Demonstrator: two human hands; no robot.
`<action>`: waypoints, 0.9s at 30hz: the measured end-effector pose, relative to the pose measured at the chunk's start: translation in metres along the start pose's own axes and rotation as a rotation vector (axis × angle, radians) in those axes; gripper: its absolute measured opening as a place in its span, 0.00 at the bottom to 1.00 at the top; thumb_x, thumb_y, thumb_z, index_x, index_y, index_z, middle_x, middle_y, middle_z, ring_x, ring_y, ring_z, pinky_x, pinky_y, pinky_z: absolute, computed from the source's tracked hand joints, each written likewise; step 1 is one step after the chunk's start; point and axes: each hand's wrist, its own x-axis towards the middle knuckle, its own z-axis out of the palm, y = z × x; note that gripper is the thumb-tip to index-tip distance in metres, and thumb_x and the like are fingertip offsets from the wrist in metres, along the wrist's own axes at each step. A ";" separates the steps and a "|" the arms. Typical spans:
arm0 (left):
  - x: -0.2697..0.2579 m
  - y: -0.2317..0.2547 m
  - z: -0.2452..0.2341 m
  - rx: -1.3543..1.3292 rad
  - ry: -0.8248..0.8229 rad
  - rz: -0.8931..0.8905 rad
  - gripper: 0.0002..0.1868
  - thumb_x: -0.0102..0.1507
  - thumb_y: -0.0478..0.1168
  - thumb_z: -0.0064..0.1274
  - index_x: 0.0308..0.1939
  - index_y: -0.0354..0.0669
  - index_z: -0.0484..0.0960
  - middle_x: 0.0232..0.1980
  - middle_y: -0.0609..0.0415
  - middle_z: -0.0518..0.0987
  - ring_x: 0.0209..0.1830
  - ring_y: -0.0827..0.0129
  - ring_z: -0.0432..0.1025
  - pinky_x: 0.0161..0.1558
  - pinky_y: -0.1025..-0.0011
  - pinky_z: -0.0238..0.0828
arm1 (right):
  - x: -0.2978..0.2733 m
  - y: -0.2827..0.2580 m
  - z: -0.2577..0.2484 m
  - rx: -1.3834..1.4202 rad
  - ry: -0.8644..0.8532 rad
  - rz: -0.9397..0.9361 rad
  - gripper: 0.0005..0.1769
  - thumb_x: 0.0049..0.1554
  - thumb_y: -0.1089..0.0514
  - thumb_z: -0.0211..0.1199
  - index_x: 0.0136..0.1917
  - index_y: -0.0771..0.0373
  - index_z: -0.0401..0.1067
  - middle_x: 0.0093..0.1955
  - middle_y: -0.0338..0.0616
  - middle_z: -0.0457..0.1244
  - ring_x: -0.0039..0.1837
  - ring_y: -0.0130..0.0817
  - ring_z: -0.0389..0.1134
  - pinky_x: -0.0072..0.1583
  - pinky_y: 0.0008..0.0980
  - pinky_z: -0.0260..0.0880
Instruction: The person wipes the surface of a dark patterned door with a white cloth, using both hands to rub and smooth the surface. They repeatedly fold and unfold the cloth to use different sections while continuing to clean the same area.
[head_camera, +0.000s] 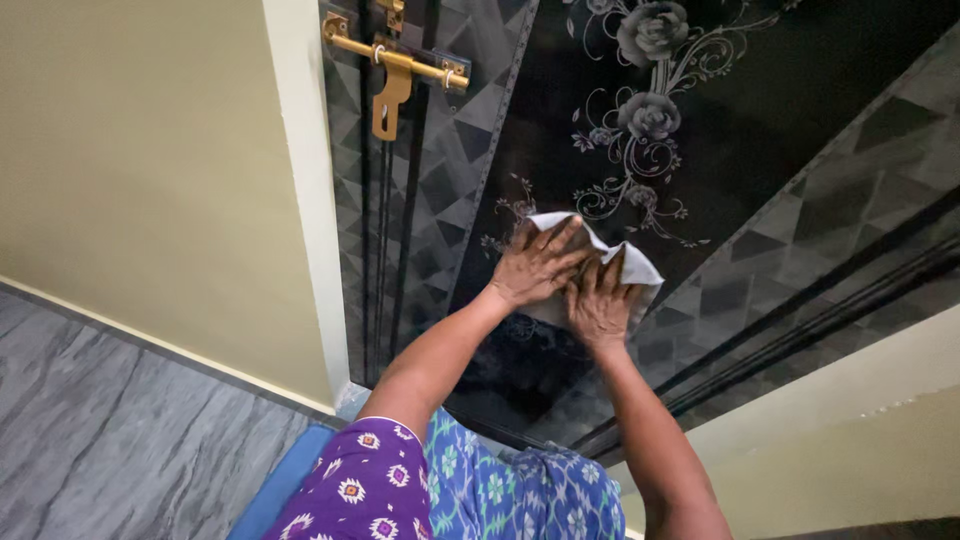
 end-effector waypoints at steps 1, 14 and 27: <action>-0.005 0.000 -0.001 -0.008 -0.021 0.008 0.34 0.68 0.61 0.45 0.79 0.72 0.65 0.86 0.54 0.48 0.86 0.62 0.43 0.79 0.45 0.28 | -0.003 -0.004 -0.003 0.007 -0.013 -0.011 0.41 0.64 0.39 0.54 0.80 0.65 0.53 0.83 0.71 0.40 0.78 0.69 0.50 0.73 0.67 0.46; 0.071 -0.030 -0.066 -0.049 0.038 -0.023 0.30 0.74 0.55 0.41 0.80 0.60 0.63 0.86 0.56 0.46 0.86 0.67 0.43 0.81 0.47 0.28 | 0.073 -0.011 -0.077 0.118 -0.004 0.065 0.41 0.69 0.42 0.51 0.86 0.61 0.45 0.87 0.66 0.33 0.86 0.64 0.37 0.79 0.67 0.31; 0.252 -0.069 -0.154 -0.116 0.270 -0.124 0.27 0.72 0.52 0.44 0.76 0.58 0.67 0.74 0.55 0.66 0.75 0.61 0.59 0.75 0.48 0.49 | 0.246 0.056 -0.181 -0.015 0.133 -0.021 0.41 0.73 0.42 0.50 0.88 0.58 0.39 0.89 0.62 0.28 0.88 0.67 0.33 0.82 0.70 0.32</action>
